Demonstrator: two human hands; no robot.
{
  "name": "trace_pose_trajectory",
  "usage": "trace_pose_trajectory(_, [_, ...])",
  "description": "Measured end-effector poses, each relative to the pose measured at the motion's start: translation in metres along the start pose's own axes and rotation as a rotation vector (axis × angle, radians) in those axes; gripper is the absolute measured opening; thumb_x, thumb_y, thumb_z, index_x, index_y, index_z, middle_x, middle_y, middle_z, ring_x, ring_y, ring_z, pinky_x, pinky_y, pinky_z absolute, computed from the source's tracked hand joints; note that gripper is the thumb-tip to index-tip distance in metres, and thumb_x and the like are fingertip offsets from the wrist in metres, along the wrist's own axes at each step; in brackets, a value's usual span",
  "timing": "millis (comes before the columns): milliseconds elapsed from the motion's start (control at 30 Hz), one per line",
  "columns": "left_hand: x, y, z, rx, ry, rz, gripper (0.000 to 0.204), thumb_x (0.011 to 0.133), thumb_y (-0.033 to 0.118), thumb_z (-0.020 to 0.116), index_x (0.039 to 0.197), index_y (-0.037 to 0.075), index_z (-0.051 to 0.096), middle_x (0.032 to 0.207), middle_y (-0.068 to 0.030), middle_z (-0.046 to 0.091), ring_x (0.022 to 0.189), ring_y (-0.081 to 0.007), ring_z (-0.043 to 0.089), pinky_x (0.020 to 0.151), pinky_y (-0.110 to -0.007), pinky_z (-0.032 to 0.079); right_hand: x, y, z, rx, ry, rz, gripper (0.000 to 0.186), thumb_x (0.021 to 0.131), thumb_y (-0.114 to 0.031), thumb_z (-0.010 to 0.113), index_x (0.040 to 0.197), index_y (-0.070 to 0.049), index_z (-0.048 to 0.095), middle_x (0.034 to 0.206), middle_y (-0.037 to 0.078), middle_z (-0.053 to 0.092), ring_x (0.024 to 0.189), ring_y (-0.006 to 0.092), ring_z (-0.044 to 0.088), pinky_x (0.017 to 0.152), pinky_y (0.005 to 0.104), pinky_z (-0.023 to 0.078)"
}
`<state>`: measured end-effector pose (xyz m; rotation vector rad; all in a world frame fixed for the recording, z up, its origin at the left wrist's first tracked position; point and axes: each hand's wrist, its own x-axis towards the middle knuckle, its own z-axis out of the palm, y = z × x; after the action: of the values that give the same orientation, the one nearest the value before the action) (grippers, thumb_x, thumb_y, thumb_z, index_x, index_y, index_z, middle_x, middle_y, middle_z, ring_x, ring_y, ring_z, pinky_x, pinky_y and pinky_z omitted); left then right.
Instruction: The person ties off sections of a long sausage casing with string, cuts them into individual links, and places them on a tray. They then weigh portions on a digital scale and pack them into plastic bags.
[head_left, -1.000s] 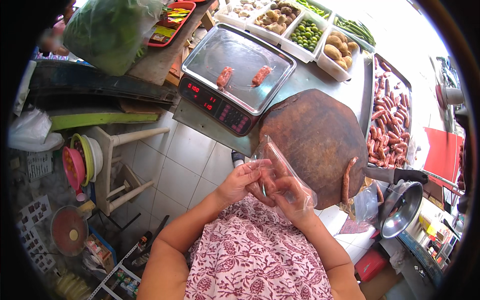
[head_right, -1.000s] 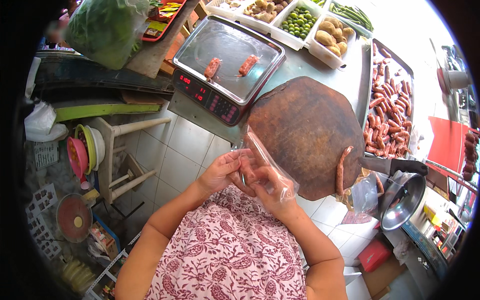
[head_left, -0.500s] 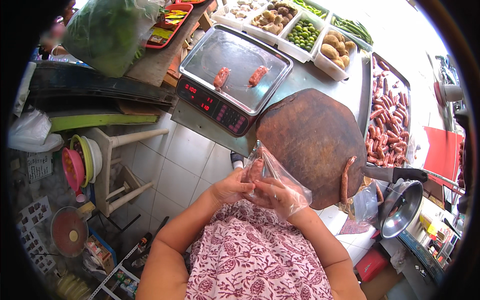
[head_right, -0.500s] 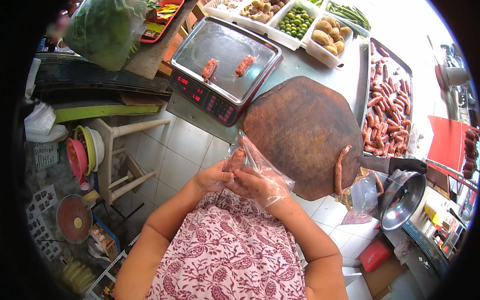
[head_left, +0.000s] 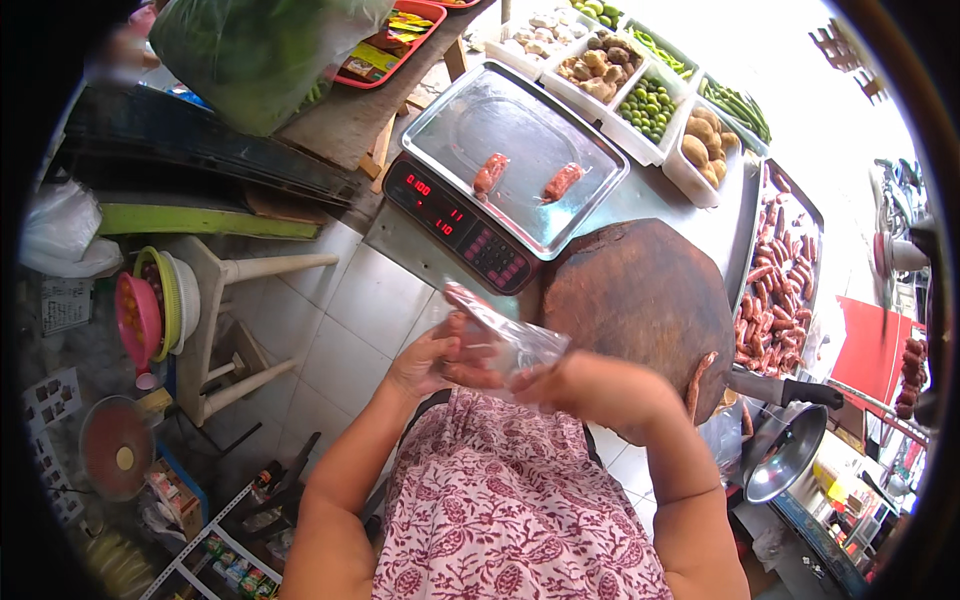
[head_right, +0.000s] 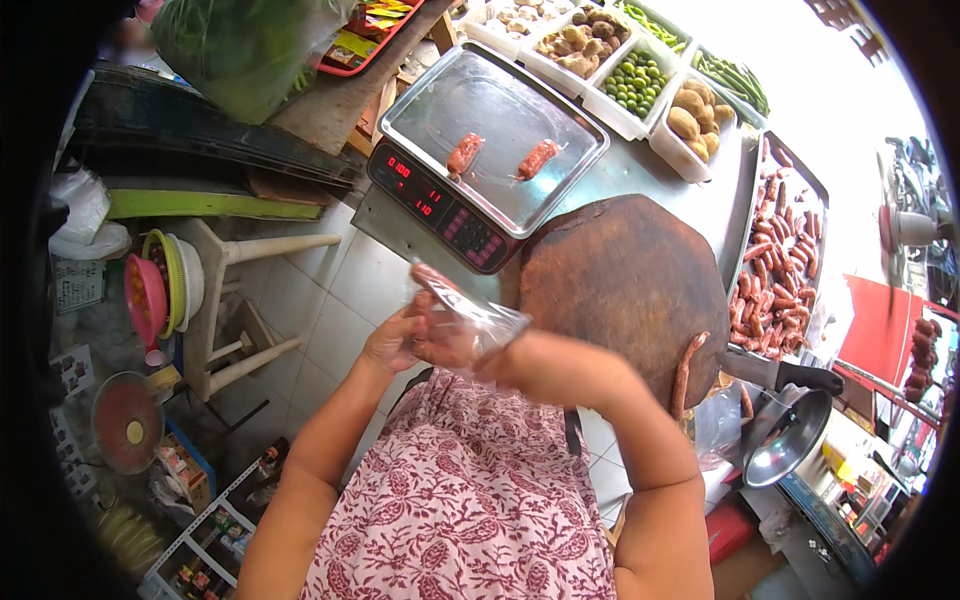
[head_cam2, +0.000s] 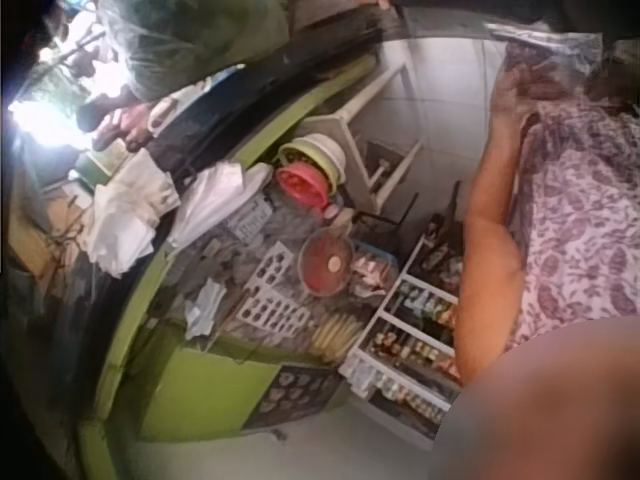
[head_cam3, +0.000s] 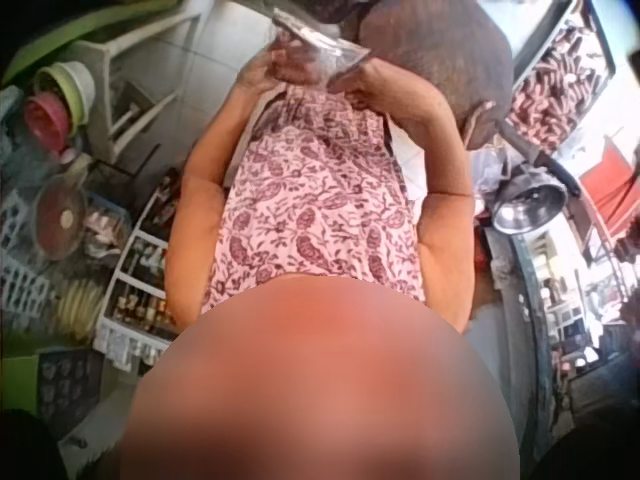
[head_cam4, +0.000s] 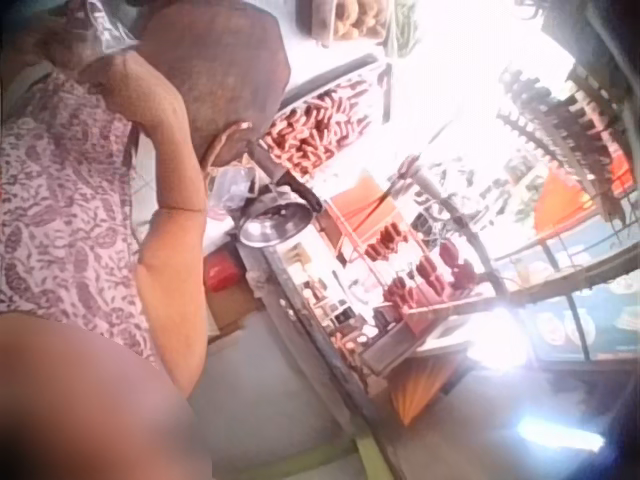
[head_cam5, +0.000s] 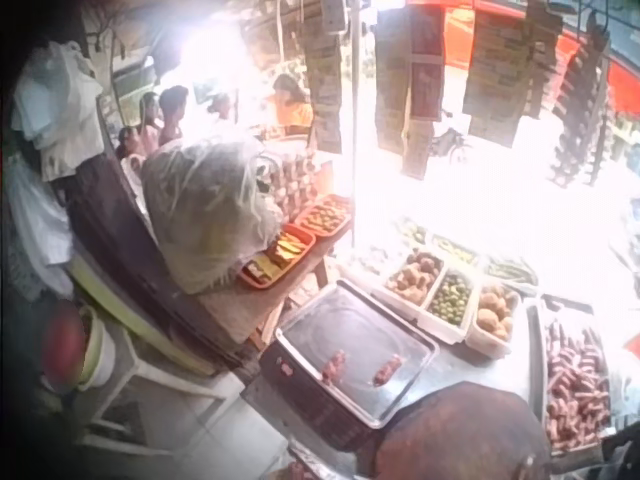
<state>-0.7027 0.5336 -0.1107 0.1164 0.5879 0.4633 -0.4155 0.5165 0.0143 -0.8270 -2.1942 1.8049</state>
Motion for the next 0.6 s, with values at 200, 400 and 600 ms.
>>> trace_pose_trajectory(200, [0.001,0.015,-0.009,0.002,-0.018,0.269,0.069,0.083,0.039,0.079,0.138,0.014,0.046,0.151,-0.0148,0.039,0.128,-0.033,0.053,0.103,-0.048,0.051,0.064,0.119,-0.084,-0.448,1.302,0.514,0.04,0.088,-0.016,0.071,0.125,-0.001,0.061,0.105,0.022,0.065,0.101,0.0289,0.065,0.086,0.039,0.051])
trace_pose_trajectory(400, [0.027,0.025,0.002,-0.099,-0.028,0.385,0.07,0.084,0.038,0.078,0.142,0.02,0.044,0.148,-0.0144,0.042,0.128,-0.0366,0.052,0.1,-0.055,0.052,0.111,0.156,-0.104,-0.402,1.348,0.525,0.057,0.083,-0.01,0.067,0.137,0.002,0.049,0.108,0.019,0.064,0.097,0.0283,0.064,0.082,0.0376,0.051])
trace_pose_trajectory(600, [0.029,0.046,0.014,0.025,-0.016,0.363,0.078,0.08,0.044,0.08,0.144,0.017,0.043,0.145,-0.0125,0.046,0.13,-0.0361,0.051,0.103,-0.052,0.05,0.023,0.031,-0.07,0.679,0.812,0.453,0.038,0.085,-0.002,0.059,0.122,0.004,0.064,0.098,0.006,0.071,0.077,0.0087,0.059,0.067,0.0208,0.046])
